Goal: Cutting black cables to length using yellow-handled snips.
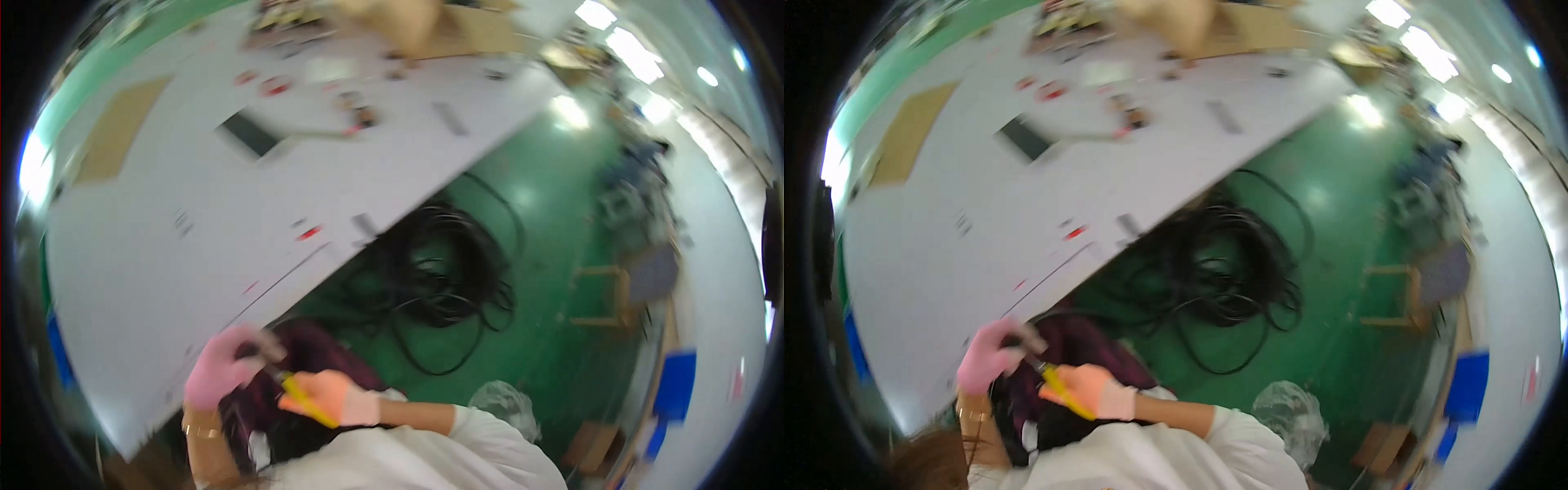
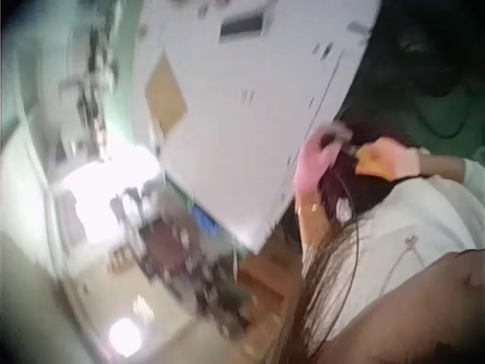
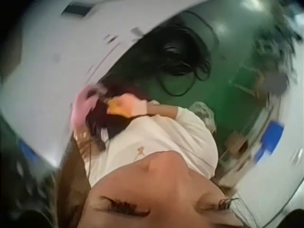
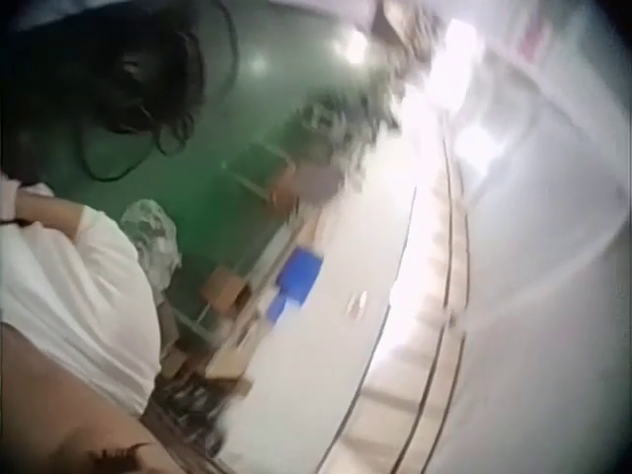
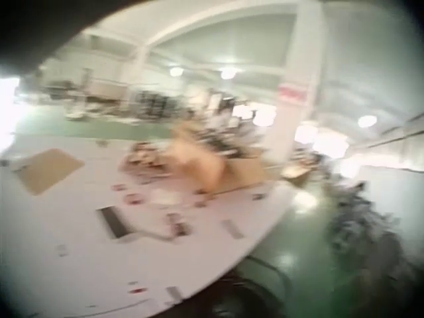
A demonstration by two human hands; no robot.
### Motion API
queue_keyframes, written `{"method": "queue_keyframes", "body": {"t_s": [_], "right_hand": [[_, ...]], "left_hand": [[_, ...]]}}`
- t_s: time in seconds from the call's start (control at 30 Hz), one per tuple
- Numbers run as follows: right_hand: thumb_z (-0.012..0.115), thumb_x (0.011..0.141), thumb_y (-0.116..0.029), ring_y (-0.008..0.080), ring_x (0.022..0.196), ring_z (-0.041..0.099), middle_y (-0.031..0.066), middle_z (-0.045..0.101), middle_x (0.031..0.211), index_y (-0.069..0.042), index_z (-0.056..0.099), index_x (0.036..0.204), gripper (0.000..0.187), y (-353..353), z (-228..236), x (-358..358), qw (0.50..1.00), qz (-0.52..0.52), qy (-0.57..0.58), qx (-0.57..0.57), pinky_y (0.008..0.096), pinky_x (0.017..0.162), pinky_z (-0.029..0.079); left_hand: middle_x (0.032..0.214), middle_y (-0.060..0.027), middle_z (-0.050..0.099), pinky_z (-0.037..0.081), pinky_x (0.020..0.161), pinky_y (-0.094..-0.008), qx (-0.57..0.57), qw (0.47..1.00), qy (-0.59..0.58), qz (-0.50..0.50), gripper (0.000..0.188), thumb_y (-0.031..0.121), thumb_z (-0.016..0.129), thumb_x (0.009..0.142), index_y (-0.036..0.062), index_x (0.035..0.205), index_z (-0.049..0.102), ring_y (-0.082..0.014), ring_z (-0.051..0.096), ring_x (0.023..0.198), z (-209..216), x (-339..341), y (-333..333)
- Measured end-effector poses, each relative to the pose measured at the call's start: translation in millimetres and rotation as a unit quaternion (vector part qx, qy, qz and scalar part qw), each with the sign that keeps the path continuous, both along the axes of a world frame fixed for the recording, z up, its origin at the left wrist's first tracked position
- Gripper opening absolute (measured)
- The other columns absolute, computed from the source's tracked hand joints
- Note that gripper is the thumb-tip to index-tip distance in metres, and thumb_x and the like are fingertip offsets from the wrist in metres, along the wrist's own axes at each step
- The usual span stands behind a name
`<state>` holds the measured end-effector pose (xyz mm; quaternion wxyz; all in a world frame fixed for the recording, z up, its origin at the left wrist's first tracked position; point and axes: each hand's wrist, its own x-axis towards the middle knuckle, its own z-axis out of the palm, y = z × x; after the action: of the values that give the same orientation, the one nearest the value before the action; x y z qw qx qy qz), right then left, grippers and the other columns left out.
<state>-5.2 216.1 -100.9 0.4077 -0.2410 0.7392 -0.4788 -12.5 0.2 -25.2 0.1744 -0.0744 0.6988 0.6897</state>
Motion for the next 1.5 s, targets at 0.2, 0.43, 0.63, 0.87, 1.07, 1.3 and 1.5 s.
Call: {"method": "queue_keyframes", "body": {"t_s": [0.2, 0.43, 0.63, 0.87, 1.07, 1.3, 1.5], "right_hand": [[0.061, 0.095, -0.055, 0.0456, 0.076, 0.064, 0.0214, 0.065, 0.076, -0.005, 0.062, 0.087, 0.05, 3, 8, 0, 0.997, 0.008, 0.073, 0.016, 0.0493, 0.066, 0.049], [0.063, 0.095, -0.05, 0.0374, 0.076, 0.068, 0.0177, 0.067, 0.08, -0.005, 0.064, 0.091, 0.044, 8, 0, 4, 0.997, 0.01, 0.08, 0.005, 0.0431, 0.066, 0.051], [0.086, 0.077, -0.033, 0.0233, 0.072, 0.065, 0.0047, 0.067, 0.081, -0.01, 0.066, 0.103, 0.04, 42, -2, -19, 0.917, -0.287, -0.091, -0.262, 0.035, 0.062, 0.049], [0.072, 0.083, -0.027, 0.0328, 0.058, 0.054, 0.0116, 0.054, 0.066, -0.01, 0.059, 0.093, 0.024, -7, -7, -21, 0.945, -0.056, 0.314, -0.078, 0.0407, 0.052, 0.04], [0.07, 0.084, -0.024, 0.0331, 0.056, 0.049, 0.0117, 0.051, 0.065, -0.009, 0.055, 0.088, 0.021, -21, 21, -28, 0.922, -0.023, 0.382, -0.06, 0.0409, 0.052, 0.038], [0.07, 0.08, -0.023, 0.0292, 0.062, 0.047, 0.01, 0.046, 0.067, -0.011, 0.053, 0.086, 0.022, -85, 98, -2, 0.897, 0.091, 0.385, -0.198, 0.0388, 0.057, 0.037], [0.075, 0.074, -0.025, 0.0326, 0.066, 0.051, 0.0102, 0.052, 0.072, -0.011, 0.055, 0.087, 0.027, -122, 114, 19, 0.873, 0.128, 0.384, -0.271, 0.0412, 0.062, 0.04]], "left_hand": [[0.082, -0.0202, 0.072, 0.033, 0.037, -0.0244, 0.047, 0.997, -0.047, 0.037, 0.014, -0.004, 0.048, 0.074, -0.0008, 0.084, 0.057, -0.0101, 0.042, 0.04, -18, 2, -2], [0.079, -0.0207, 0.071, 0.031, 0.036, -0.0236, 0.048, 0.998, -0.046, 0.014, 0.014, -0.003, 0.046, 0.075, -0.0011, 0.084, 0.057, -0.009, 0.04, 0.039, -20, 2, -10], [0.081, -0.0211, 0.073, 0.035, 0.038, -0.0228, 0.077, 0.992, -0.053, 0.079, 0.015, -0.005, 0.046, 0.074, -0.0073, 0.079, 0.06, -0.0096, 0.045, 0.041, -8, 23, -25], [0.08, -0.0212, 0.072, 0.038, 0.043, -0.0257, -0.002, 0.999, -0.011, 0.035, 0.019, -0.006, 0.05, 0.068, -0.0031, 0.084, 0.06, -0.0106, 0.047, 0.046, -6, 84, -42], [0.096, -0.0171, 0.069, 0.051, 0.078, -0.0339, -0.357, 0.862, -0.063, 0.355, 0.039, 0.013, 0.072, 0.085, -0.0036, 0.118, 0.062, -0.0219, 0.062, 0.081, 13, 245, -112], [0.119, -0.0165, 0.067, 0.053, 0.09, -0.0394, -0.38, 0.893, -0.151, 0.188, 0.065, 0.023, 0.081, 0.086, 0.0059, 0.142, 0.053, -0.0239, 0.064, 0.098, 18, 212, -67], [0.092, -0.013, 0.067, 0.047, 0.069, -0.0309, -0.214, 0.944, 0.056, 0.246, 0.025, 0.013, 0.065, 0.091, 0.0036, 0.113, 0.057, -0.0154, 0.057, 0.073, -23, 179, -25]]}}
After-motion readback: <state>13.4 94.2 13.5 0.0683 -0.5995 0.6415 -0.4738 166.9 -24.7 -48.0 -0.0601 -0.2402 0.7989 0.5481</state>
